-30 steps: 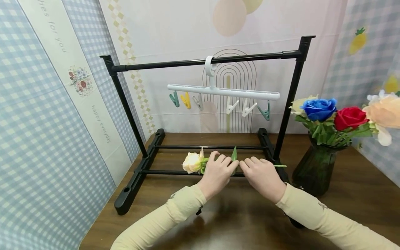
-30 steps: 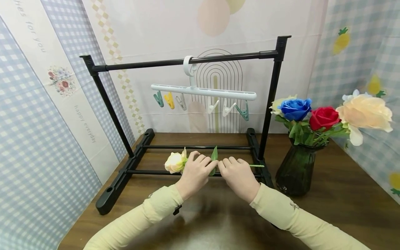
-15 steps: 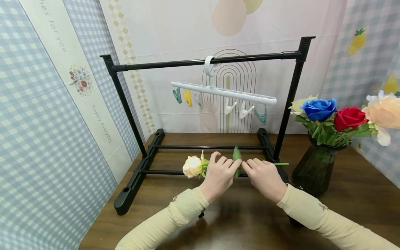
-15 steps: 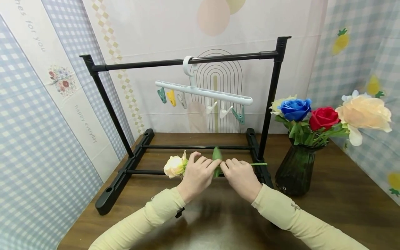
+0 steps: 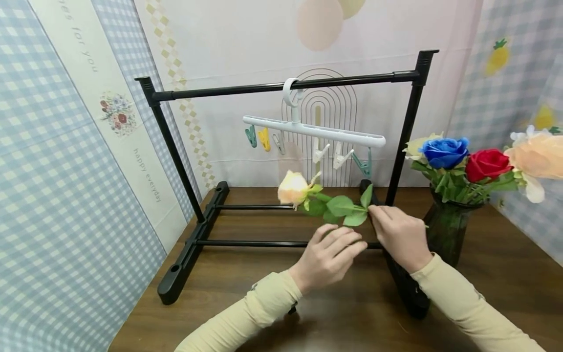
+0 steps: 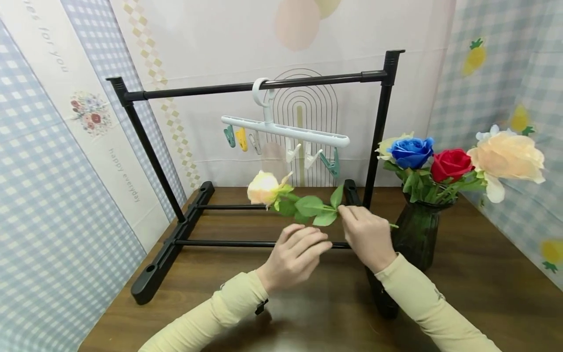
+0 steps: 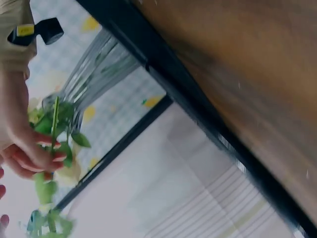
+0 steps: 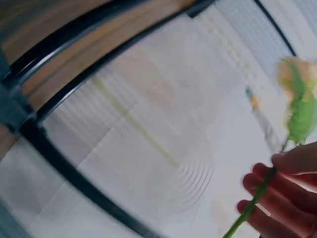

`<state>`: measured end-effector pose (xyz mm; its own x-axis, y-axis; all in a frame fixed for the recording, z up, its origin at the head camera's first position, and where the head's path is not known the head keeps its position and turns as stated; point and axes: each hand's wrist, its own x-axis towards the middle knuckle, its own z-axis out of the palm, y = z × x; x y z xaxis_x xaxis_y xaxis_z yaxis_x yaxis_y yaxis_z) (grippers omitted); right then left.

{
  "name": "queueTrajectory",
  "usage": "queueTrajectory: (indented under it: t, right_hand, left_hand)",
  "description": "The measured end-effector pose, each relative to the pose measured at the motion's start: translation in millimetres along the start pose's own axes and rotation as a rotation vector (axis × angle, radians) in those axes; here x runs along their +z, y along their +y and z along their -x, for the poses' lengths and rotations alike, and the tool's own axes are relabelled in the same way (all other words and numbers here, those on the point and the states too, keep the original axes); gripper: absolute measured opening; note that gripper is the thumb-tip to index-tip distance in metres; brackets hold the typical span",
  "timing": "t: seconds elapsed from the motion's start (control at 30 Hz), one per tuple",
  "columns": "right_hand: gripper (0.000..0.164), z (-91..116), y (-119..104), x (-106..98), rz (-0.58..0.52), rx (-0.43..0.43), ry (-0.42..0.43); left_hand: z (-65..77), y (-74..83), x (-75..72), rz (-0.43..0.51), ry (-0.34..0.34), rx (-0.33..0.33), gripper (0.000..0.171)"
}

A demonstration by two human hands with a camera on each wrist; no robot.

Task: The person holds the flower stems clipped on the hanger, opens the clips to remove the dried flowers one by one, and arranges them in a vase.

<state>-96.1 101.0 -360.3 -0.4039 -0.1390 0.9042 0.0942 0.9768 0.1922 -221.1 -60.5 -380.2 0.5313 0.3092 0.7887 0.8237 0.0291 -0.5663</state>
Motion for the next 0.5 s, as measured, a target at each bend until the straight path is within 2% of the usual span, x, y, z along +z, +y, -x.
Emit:
queueTrajectory:
  t: [0.07,0.13,0.3,0.4,0.47,0.5]
  right_hand:
    - [0.028,-0.3,5.4,-5.7,-0.009,0.061,0.067]
    - [0.027,-2.0,9.5,-12.6,-0.035,0.120,0.139]
    - [0.019,-16.8,17.8,-33.8,-0.103,0.313,0.338]
    - [0.018,-34.1,25.8,-48.6,-0.185,0.443,0.477]
    - [0.019,-45.7,34.1,-59.3,-0.223,0.502,0.518]
    - [0.020,-50.4,38.9,-64.4,-0.238,0.527,0.521]
  left_hand:
    - [2.0,6.6,3.4,0.029,0.008,0.038,0.022]
    - [3.9,13.6,7.1,0.050,-0.005,0.037,0.022]
    - [0.8,29.0,17.0,0.106,-0.089,-0.047,0.025]
    - [-6.5,35.9,26.1,0.224,-0.204,-0.180,0.025]
    - [-13.1,37.7,34.4,0.399,-0.331,-0.336,0.030]
    - [-16.9,37.7,38.9,0.515,-0.408,-0.438,0.035]
